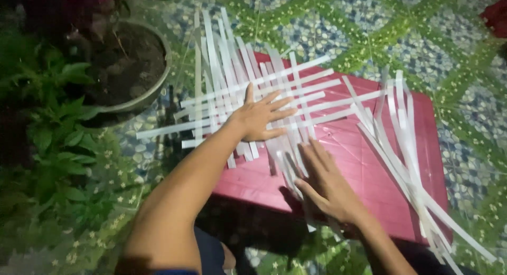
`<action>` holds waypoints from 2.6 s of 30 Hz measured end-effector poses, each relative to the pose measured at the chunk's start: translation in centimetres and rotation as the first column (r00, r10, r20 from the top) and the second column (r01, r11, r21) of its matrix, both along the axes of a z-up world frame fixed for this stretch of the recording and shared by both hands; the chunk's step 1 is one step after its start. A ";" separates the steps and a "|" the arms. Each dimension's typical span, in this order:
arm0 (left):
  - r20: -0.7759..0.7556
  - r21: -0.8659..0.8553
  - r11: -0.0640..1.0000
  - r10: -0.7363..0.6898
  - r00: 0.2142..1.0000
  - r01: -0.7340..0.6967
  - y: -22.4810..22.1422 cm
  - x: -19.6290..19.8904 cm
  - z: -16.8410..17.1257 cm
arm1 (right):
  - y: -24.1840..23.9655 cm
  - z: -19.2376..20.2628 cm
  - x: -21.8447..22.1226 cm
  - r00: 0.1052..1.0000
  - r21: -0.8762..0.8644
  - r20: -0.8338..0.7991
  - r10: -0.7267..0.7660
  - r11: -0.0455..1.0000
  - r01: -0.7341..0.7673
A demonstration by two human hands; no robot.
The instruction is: Weaving white plastic strips together on a low red table to create a mat or basket base.
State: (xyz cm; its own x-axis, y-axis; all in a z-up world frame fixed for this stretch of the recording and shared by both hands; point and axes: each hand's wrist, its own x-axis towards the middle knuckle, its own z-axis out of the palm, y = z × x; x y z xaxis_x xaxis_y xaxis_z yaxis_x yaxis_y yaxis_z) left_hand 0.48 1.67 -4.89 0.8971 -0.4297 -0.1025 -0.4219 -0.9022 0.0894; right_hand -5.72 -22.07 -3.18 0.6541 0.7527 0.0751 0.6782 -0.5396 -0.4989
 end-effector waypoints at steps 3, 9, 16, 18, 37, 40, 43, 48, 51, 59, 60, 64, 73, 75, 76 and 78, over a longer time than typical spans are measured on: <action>-0.071 -0.175 0.983 -0.076 0.995 0.063 0.2 0.3 -0.1 | -2.1 0.0 -2.3 0.992 -0.184 -0.120 -0.040 0.983 0.017; -0.023 -0.176 0.980 -0.095 0.995 0.089 0.2 0.3 -0.5 | -2.7 -2.8 -3.4 0.974 -0.280 0.219 0.060 0.960 0.004; -0.033 -0.154 0.984 -0.096 0.995 0.090 0.0 0.2 -0.3 | -2.8 -2.7 -3.6 0.957 -0.307 0.282 0.069 0.951 0.022; -0.056 -0.134 0.987 -0.096 0.994 0.088 -0.1 0.1 0.0 | -2.8 -2.5 -3.7 0.962 -0.270 0.262 0.072 0.963 0.001; -0.020 0.036 0.999 -0.016 1.000 0.017 -1.0 -1.1 0.3 | -1.6 -4.0 4.7 0.943 0.243 0.197 -0.268 0.945 0.218; -0.016 0.037 0.999 -0.008 1.000 0.008 -1.0 -1.2 0.4 | 1.4 -4.6 9.0 0.888 0.241 0.208 -0.409 0.902 0.359; -0.014 0.029 1.000 -0.011 1.000 0.012 -0.8 -1.1 0.3 | 3.0 -7.8 13.6 0.886 0.208 0.172 -0.431 0.895 0.395; -0.019 -0.008 1.000 -0.001 1.000 0.001 -0.7 -1.0 0.4 | 5.0 -7.7 14.3 0.858 0.035 0.314 -0.406 0.908 0.417; -0.019 0.000 1.000 0.006 1.000 -0.006 -0.7 -1.1 0.4 | 5.4 -7.7 13.2 0.868 0.143 0.246 -0.432 0.901 0.409; -0.005 -0.030 0.999 0.016 1.000 -0.016 -0.8 -1.4 0.6 | 4.7 -3.2 10.5 0.913 0.038 -0.010 -0.407 0.913 0.407; -0.012 -0.036 0.999 0.019 1.000 -0.019 -0.7 -1.6 0.9 | 4.6 -3.5 10.6 0.918 0.019 -0.040 -0.395 0.918 0.396; -0.012 -0.048 0.998 0.035 0.999 -0.036 -0.7 -1.7 0.8 | 4.1 -4.3 14.7 0.950 -0.052 0.034 -0.309 0.949 0.311; 0.056 -0.050 0.998 0.046 0.997 -0.043 -0.4 -0.5 -1.8 | 9.9 -4.4 18.5 0.845 0.057 0.534 0.039 0.995 -0.082; 0.047 -0.052 0.998 0.047 0.998 -0.045 -0.5 -0.7 -1.3 | 11.1 -3.1 17.9 0.892 -0.140 0.440 0.102 0.989 -0.044; 0.051 -0.052 0.998 0.046 0.998 -0.044 -0.4 -0.7 -1.1 | 11.4 -3.5 18.5 0.891 -0.139 0.443 0.101 0.989 -0.043; 0.035 -0.050 0.998 0.049 0.998 -0.048 -0.5 -1.0 -0.8 | 11.6 -4.7 19.6 0.940 -0.271 0.333 0.075 0.962 0.019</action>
State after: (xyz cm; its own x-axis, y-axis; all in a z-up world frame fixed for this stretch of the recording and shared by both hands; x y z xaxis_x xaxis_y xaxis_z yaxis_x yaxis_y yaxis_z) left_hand -0.54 1.12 -5.67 0.9198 -0.3893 -0.0495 -0.3815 -0.9166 0.1195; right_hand 13.87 -10.49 -7.87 0.6038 0.7929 0.0820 0.7970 -0.5988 -0.0785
